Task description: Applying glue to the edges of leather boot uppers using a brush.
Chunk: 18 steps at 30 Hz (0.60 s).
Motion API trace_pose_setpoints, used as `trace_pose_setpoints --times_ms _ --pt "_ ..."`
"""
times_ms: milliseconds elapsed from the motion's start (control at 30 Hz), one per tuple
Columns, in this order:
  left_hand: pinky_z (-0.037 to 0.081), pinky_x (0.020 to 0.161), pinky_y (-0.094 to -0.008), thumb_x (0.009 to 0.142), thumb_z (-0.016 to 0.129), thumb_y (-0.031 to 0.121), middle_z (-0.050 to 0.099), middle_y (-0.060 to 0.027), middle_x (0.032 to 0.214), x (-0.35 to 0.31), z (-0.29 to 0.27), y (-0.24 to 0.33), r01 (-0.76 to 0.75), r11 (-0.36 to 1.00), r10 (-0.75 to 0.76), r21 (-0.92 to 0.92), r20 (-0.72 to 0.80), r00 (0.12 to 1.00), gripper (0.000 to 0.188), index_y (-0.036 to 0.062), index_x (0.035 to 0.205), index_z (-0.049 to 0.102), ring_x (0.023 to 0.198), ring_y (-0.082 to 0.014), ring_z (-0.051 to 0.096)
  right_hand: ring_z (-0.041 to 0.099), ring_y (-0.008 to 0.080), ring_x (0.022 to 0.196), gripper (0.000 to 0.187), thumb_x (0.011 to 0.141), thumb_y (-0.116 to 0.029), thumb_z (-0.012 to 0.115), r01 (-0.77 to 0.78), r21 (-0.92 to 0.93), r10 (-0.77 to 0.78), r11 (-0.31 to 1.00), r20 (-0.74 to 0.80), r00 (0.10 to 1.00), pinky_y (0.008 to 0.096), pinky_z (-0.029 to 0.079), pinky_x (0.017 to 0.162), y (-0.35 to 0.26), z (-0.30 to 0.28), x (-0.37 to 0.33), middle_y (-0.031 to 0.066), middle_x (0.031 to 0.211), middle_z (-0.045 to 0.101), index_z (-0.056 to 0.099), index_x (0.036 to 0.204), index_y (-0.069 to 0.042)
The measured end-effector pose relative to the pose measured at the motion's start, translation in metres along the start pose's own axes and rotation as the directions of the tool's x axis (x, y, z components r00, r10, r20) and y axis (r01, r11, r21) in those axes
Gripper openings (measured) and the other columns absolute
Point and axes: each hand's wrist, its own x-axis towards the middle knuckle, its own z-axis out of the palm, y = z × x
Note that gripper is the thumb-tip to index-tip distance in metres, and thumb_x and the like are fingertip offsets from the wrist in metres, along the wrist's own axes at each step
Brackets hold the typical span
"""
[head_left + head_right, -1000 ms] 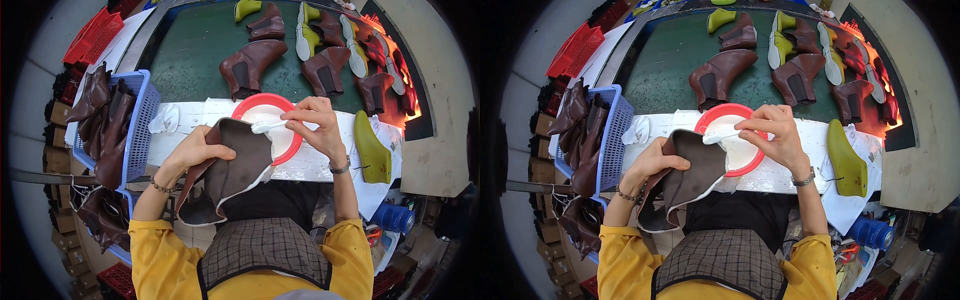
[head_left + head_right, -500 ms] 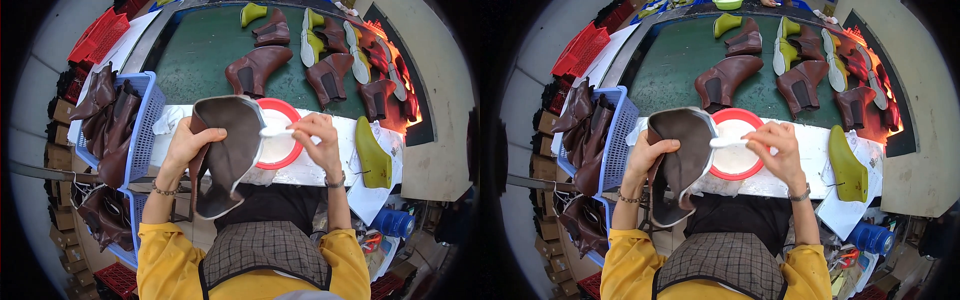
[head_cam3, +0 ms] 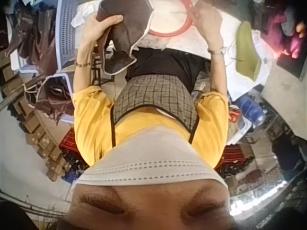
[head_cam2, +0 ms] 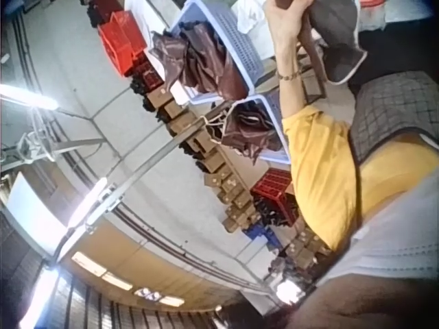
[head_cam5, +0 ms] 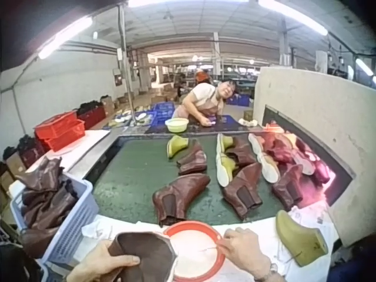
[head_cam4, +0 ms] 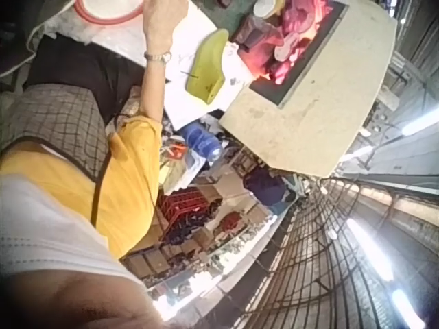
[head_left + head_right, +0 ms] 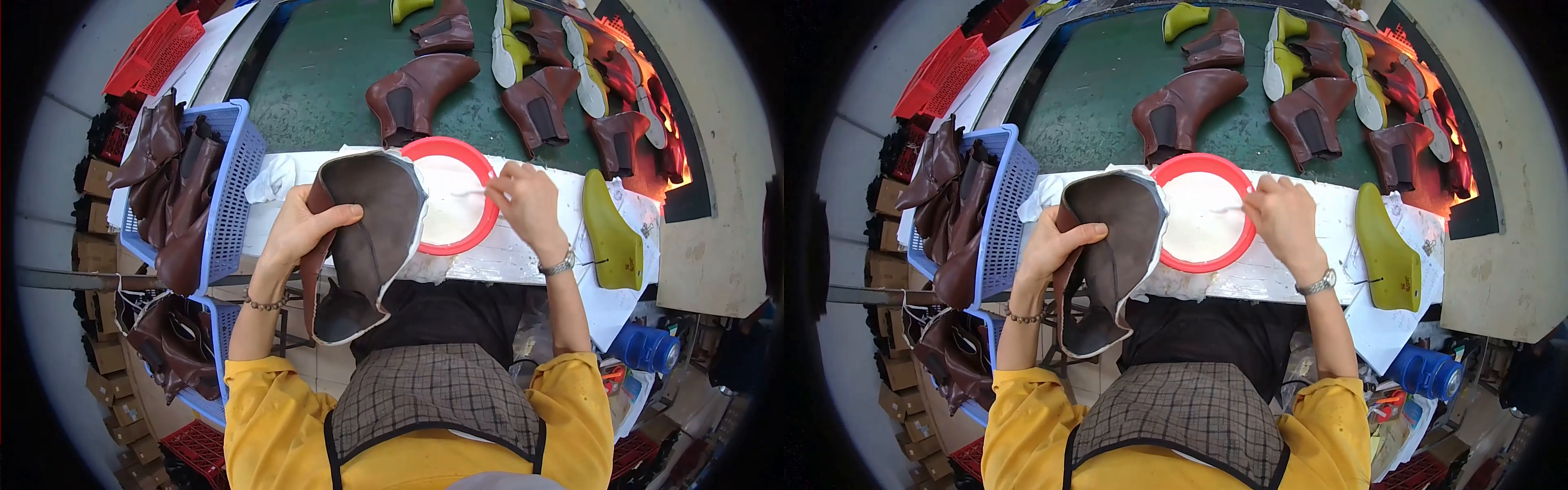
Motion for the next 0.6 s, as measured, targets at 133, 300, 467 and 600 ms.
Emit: trace_pose_setpoints --times_ms 133,300,467,600 --pt "0.057 0.079 -0.0277 0.085 0.079 0.01 0.077 -0.0074 0.098 -0.001 -0.003 0.005 0.077 0.995 -0.078 0.065 0.014 0.997 0.032 -0.0042 0.113 0.074 0.086 -0.0125 0.07 0.063 0.0193 0.075 0.008 0.082 -0.017 0.079 0.027 -0.123 -0.024 0.992 0.025 0.999 0.0353 0.046 0.067 -0.005 -0.007 -0.006 0.001 0.082 0.066 0.079 0.089 -0.012" --pt "0.057 0.082 -0.0289 0.083 0.08 0.01 0.077 -0.0078 0.099 0.006 0.005 -0.001 0.138 0.99 -0.142 0.037 0.148 0.979 0.032 -0.0045 0.112 0.074 0.088 -0.0137 0.071 0.06 0.0142 0.077 0.013 0.084 -0.015 0.082 0.038 0.412 -0.002 0.911 -0.087 0.996 0.0318 0.039 0.077 -0.02 -0.04 0.019 0.0001 0.087 0.069 0.082 0.097 -0.014" --pt "0.057 0.084 -0.0288 0.084 0.078 0.004 0.076 -0.0076 0.101 -0.002 0.019 0.018 0.111 0.979 -0.082 -0.17 0.167 0.983 0.031 -0.0042 0.113 0.073 0.088 -0.0135 0.071 0.06 0.0126 0.083 0.016 0.081 -0.015 0.085 0.2 0.381 -0.153 0.903 -0.151 0.977 0.0333 0.033 0.085 -0.022 -0.031 0.035 -0.0014 0.088 0.068 0.082 0.097 -0.015" --pt "0.057 0.082 -0.0279 0.085 0.077 0.003 0.076 -0.0073 0.102 0.0 0.011 0.009 -0.014 0.993 0.02 -0.115 0.051 0.999 0.029 -0.0044 0.113 0.072 0.088 -0.0124 0.07 0.06 0.0118 0.083 0.016 0.08 -0.015 0.085 0.175 0.386 -0.099 0.906 -0.209 0.973 0.0338 0.032 0.086 -0.027 -0.024 0.021 -0.002 0.088 0.068 0.082 0.096 -0.015"
